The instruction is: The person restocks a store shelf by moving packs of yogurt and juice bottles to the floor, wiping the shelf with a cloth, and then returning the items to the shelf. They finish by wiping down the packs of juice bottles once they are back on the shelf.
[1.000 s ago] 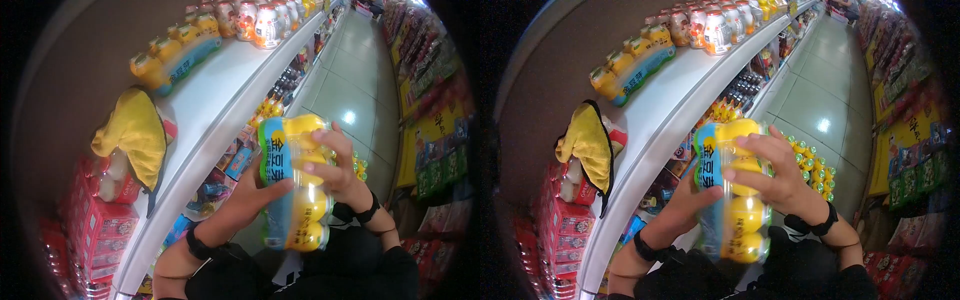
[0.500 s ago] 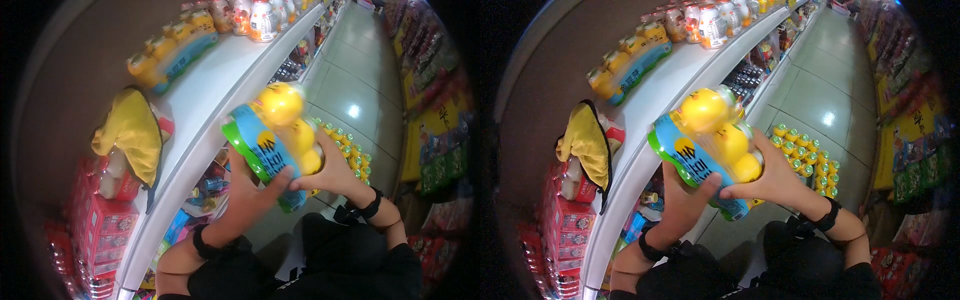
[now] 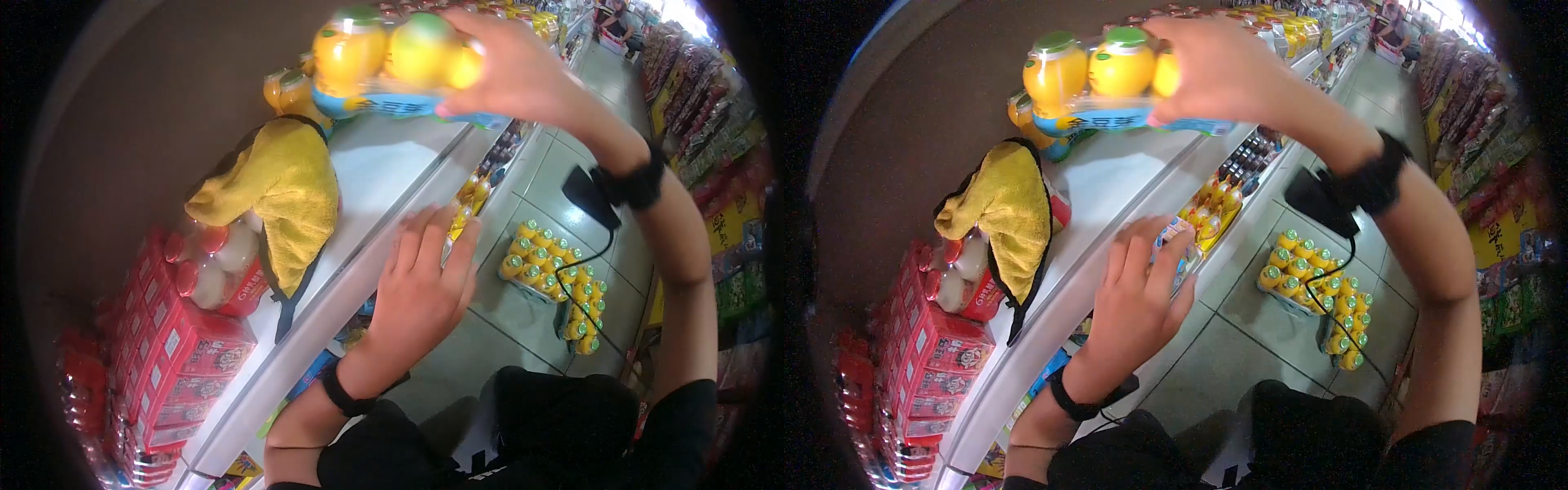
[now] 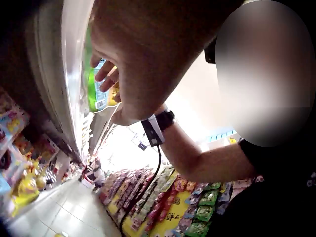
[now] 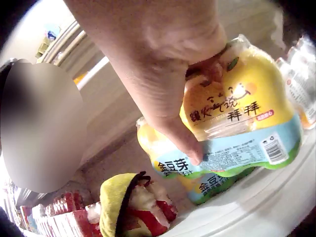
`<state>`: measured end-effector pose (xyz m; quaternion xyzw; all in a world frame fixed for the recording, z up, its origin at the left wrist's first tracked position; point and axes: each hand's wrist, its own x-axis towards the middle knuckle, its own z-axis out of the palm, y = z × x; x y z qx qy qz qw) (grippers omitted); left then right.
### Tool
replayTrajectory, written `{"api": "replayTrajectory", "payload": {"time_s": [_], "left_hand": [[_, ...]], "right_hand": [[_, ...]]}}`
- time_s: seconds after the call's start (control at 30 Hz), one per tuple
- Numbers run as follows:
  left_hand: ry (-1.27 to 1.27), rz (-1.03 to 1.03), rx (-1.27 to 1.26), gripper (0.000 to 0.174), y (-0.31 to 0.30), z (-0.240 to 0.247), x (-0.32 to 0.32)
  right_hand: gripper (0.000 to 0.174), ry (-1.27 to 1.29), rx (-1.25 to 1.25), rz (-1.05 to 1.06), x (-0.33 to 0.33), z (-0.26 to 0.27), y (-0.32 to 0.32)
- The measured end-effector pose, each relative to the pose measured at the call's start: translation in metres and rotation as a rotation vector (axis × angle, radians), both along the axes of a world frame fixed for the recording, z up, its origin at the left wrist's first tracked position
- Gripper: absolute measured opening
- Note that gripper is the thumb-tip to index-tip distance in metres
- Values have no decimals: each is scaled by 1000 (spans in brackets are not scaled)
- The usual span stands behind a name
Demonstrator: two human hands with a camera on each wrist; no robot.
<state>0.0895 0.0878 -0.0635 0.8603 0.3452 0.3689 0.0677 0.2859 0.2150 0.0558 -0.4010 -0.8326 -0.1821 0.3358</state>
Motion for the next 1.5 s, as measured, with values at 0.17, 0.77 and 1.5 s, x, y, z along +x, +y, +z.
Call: {"api": "replayTrajectory", "payload": {"time_s": [0.17,0.77,1.5], "left_hand": [[195,136,250,45,10,-13,-15],[171,72,214,49,4,-18,-25],[346,-22,94,40,-21,-42,-13]], "right_hand": [[84,-217,-217,81,-35,16,34],[90,-314,18,242,-28,-15,78],[61,84,-761,-674,148,-385,-173]]}}
